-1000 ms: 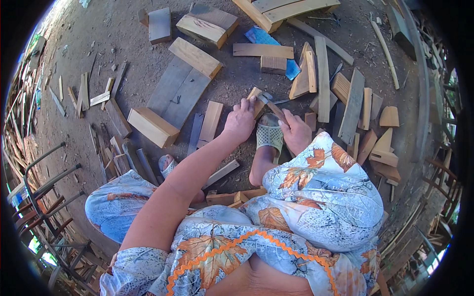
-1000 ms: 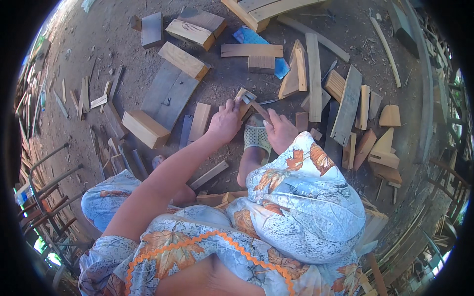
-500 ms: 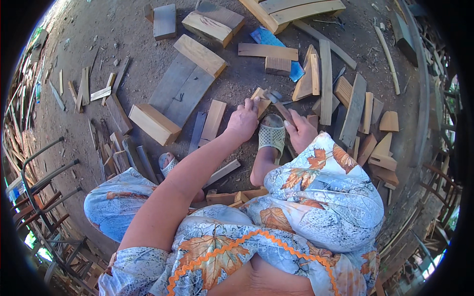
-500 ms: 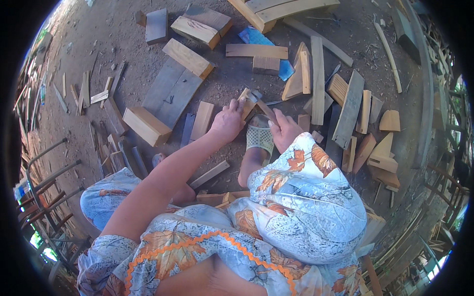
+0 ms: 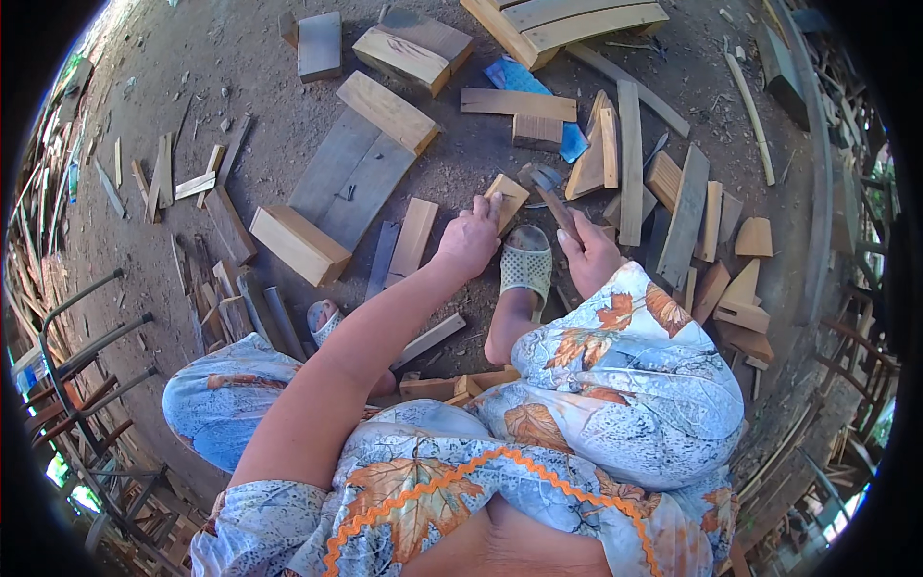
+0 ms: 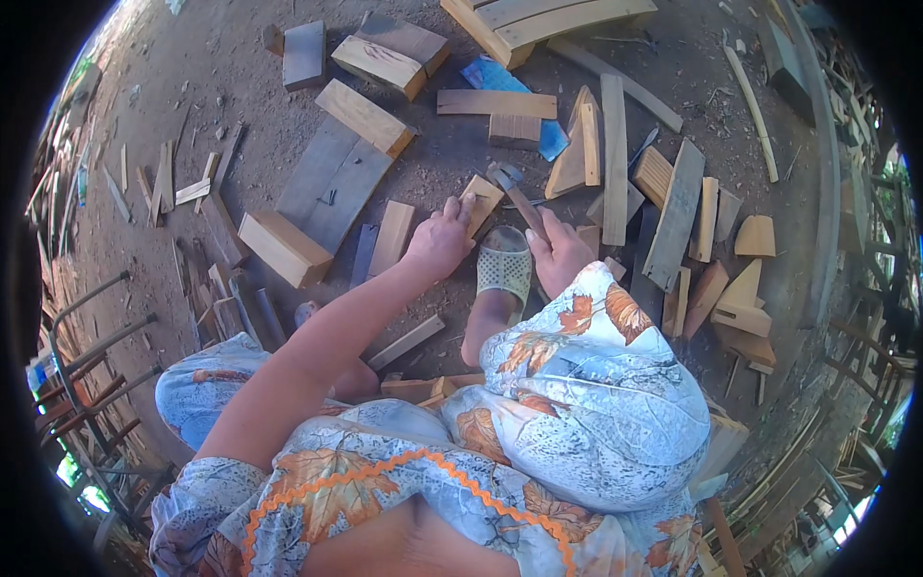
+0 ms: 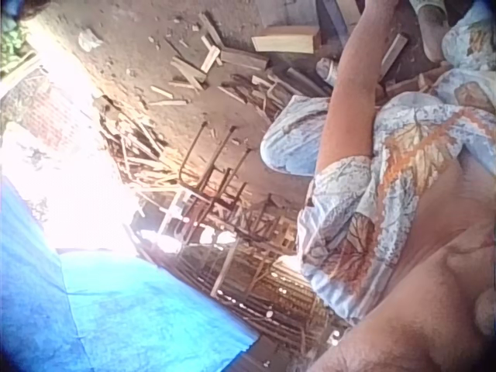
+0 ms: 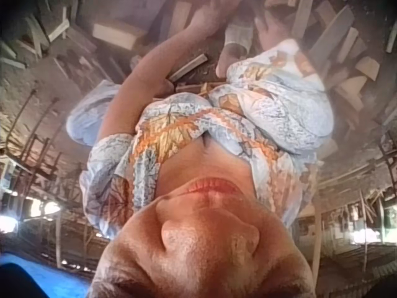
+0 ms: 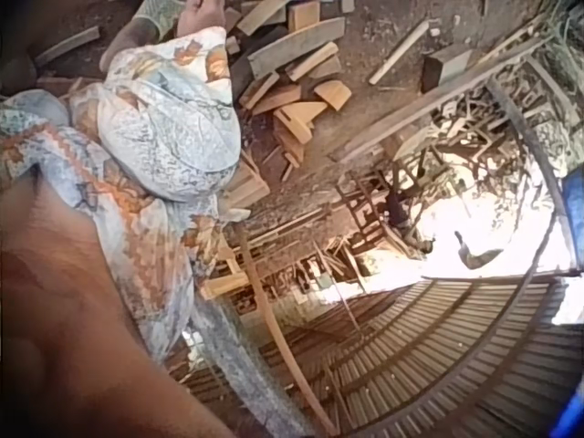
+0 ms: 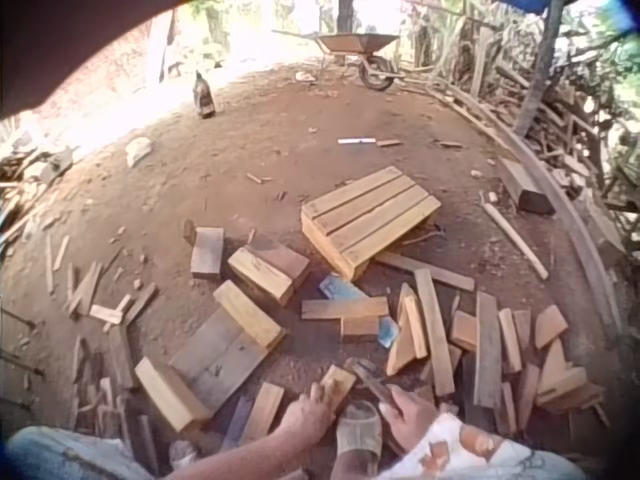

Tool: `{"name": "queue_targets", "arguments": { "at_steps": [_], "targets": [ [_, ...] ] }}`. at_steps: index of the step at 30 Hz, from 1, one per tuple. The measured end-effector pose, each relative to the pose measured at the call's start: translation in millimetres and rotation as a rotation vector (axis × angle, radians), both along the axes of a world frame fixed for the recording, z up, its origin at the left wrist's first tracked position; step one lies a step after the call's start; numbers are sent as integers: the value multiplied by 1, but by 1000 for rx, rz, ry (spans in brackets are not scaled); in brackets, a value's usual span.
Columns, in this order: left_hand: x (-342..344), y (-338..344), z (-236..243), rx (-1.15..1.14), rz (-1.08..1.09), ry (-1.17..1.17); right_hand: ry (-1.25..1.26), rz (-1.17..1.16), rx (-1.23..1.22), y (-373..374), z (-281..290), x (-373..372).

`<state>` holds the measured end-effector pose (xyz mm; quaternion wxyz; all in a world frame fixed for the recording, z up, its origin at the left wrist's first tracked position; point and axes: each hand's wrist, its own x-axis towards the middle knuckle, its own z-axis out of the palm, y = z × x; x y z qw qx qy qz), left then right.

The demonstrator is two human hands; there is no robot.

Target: Hammering nails into pieces of wood to assemble a structure.

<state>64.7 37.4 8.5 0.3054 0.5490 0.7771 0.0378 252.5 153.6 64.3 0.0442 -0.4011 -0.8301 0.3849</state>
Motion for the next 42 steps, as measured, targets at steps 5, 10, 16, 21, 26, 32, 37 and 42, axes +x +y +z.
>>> {"name": "queue_targets", "arguments": {
  "at_steps": [5, 10, 16, 21, 26, 32, 37, 42],
  "targets": [
    [0, 1, -1, -10, -42, 33, -65, 6, 26, -11, -7, -1],
    [0, 0, -3, 9, -42, 35, -36, 31, 73, -17, -13, 2],
    [3, 2, -7, -8, -8, 51, -127, 54, 106, -15, -15, -2],
    [0, 0, -3, 30, -47, 64, -76, 57, 93, -16, -5, 1],
    [-1, 0, 2, -3, 6, -4, 46, 39, 73, -19, -4, 2],
    [1, 3, 1, -17, 8, 18, -42, 12, 36, -16, -13, 5],
    [1, 4, 1, -27, 6, 14, -84, 43, 142, -17, -19, -2],
    [-1, 3, 0, 40, -21, 38, -103, 44, 174, -12, -13, -7]
  ]
}}
